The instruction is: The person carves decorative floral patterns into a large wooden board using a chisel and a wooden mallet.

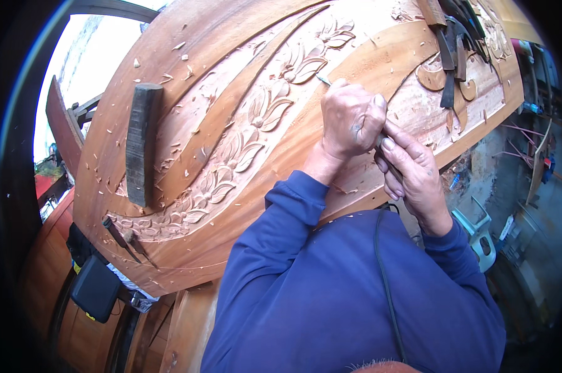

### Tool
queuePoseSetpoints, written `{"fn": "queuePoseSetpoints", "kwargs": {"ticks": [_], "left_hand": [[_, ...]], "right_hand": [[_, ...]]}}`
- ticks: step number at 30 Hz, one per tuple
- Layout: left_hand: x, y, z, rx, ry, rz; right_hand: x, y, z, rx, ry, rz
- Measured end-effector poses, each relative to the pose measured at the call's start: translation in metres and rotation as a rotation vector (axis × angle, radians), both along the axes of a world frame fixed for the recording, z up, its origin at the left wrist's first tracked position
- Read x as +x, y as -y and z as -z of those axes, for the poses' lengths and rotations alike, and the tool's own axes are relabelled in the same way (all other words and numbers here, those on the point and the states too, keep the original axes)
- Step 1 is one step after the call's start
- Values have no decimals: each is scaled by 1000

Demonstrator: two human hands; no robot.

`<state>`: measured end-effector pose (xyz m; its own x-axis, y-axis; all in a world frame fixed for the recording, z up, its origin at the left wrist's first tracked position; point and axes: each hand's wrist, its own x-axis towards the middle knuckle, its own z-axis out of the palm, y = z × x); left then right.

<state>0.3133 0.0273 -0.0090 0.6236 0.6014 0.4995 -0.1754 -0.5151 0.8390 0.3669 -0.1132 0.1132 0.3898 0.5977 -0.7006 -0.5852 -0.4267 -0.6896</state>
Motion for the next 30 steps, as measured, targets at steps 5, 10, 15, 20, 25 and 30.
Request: {"fn": "queuePoseSetpoints", "kwargs": {"ticks": [5,10,15,20,25,30], "left_hand": [[14,2,2,-71,10,-22],[36,0,1,97,21,-254],[-7,3,-34,41,71,-123],[-5,1,-16,17,-122,61],[-5,-9,-7,43,-86,93],[-2,-14,1,225,-29,88]], "right_hand": [[30,-2,3,-114,121,-104],[90,-31,-15,-47,130,-367],[33,9,-4,149,437,-435],[7,17,14,57,59,-85],[-5,2,5,88,-7,-4],[-7,-2,4,53,17,42]]}}
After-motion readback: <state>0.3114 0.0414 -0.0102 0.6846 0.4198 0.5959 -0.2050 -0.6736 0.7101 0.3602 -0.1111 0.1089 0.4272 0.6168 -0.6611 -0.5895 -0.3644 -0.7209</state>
